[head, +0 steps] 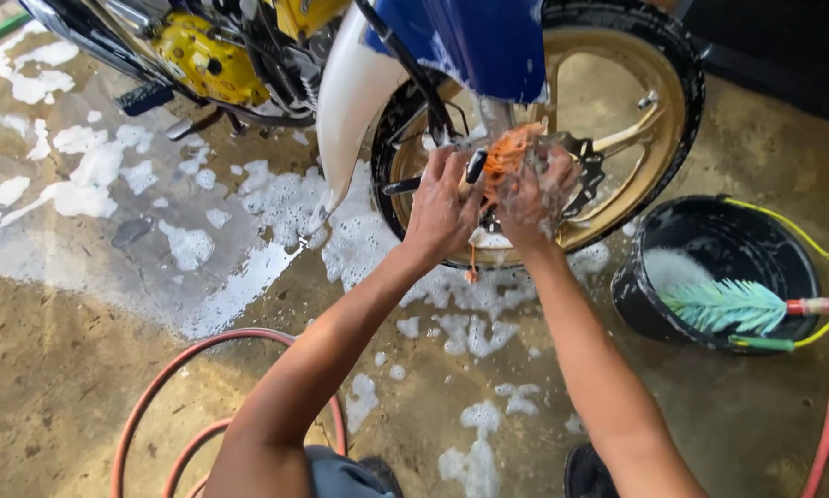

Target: The person scrubs the front wheel, brake disc, and caliper of a blue and yellow motorcycle using an orange sponge and a small brush. They repeatedly dip the sponge into a bucket of soapy water to clean the wheel spokes and the area around the tire.

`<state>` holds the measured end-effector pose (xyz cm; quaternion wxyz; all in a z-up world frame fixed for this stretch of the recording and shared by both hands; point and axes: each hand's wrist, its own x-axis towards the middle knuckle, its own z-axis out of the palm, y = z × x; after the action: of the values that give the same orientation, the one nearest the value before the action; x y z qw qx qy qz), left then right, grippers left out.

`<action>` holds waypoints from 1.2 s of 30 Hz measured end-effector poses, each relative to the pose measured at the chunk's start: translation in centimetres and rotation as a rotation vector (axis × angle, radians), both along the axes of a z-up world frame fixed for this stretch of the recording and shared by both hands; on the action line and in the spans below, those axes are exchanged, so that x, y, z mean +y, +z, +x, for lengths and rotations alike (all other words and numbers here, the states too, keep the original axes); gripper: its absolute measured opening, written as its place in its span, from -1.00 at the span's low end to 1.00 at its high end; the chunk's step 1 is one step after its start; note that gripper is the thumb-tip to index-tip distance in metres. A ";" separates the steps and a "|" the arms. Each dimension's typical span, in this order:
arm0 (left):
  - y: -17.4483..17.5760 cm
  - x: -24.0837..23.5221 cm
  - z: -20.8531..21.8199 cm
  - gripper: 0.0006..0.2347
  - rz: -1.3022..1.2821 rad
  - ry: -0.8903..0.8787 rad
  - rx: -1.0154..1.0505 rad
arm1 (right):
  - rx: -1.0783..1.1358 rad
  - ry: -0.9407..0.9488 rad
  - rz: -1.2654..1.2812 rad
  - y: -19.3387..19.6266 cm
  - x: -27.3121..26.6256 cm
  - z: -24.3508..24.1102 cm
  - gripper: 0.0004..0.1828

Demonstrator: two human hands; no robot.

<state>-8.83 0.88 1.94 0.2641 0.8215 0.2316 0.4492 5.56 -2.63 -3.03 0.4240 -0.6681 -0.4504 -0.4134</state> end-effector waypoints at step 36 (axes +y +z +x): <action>-2.7 4.2 3.2 -0.69 0.543 0.129 0.316 | 0.027 0.216 -0.849 -0.6 2.5 15.7 -0.52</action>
<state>-5.65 5.04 -0.78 -0.0330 0.9051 0.1929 0.3775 21.29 -0.18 -3.59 0.1582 -0.7376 -0.6422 -0.1362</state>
